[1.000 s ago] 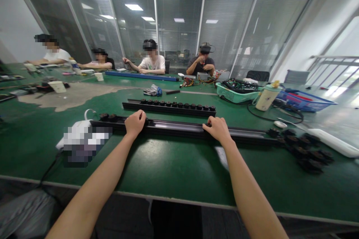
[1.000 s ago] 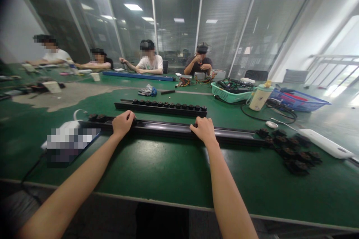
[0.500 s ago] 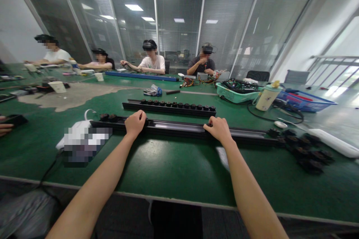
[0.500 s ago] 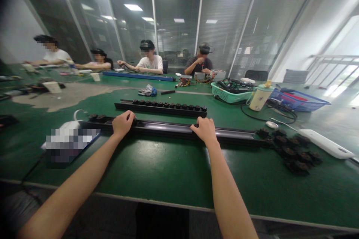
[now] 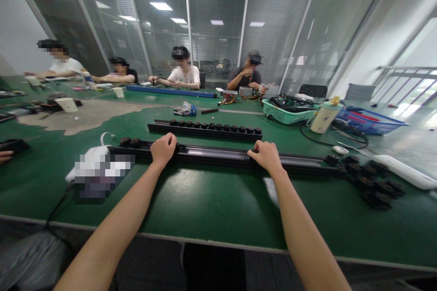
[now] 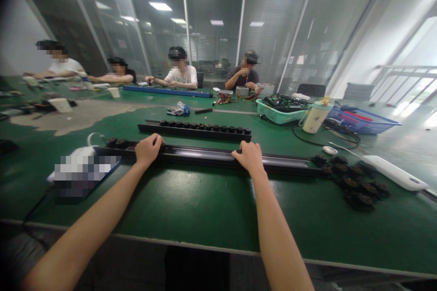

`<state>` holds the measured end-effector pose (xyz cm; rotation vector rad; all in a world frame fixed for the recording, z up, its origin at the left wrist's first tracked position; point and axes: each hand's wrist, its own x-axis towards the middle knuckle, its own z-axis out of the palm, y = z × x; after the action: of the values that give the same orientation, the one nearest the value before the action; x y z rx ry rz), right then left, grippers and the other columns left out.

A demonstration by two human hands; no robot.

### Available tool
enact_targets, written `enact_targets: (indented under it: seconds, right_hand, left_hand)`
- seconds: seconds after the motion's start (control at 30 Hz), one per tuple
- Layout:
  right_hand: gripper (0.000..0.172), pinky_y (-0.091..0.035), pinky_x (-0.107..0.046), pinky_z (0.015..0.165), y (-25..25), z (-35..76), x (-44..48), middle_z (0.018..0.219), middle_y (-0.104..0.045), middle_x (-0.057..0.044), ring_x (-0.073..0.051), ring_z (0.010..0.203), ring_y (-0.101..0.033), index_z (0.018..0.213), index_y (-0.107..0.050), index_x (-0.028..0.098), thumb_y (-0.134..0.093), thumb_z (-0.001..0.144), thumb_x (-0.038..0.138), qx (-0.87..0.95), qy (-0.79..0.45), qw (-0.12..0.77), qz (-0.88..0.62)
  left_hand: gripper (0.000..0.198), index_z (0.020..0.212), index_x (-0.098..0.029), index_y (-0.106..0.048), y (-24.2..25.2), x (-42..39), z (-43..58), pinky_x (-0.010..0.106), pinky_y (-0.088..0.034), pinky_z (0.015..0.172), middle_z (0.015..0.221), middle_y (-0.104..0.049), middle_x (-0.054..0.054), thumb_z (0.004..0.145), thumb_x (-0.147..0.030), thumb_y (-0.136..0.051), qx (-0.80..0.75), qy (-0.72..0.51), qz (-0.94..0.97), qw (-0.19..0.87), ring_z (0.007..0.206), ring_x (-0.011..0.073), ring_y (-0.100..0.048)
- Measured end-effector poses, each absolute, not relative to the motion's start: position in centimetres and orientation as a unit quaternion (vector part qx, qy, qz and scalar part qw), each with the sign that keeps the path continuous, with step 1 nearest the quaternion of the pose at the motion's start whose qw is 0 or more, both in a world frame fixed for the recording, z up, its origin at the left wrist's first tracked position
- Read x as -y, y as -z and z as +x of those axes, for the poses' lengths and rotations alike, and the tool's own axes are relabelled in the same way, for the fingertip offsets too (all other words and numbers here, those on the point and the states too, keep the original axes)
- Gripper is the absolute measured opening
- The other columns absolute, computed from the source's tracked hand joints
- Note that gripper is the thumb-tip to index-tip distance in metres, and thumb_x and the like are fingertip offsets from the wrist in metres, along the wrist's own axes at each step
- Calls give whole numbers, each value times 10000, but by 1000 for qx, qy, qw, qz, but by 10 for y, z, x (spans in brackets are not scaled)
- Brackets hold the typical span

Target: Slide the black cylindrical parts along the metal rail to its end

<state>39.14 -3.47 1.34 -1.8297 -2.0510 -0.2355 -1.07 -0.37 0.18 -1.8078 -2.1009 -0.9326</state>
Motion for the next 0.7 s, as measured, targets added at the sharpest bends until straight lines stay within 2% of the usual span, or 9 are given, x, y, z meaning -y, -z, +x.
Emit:
enact_targets:
  seconds: [0.7]
  right_hand:
    - [250,-361,-350,887,-20,390,39,918,-722,-94,-258,956,-647,902,-628,190,-568,924,431,707,71,163,-685]
  left_hand:
    - [390,908,-251,-703,0,1,-13,312,-280,641,956,-752,58,1027,-424,-374,710,319,-617,116,850,237,-654]
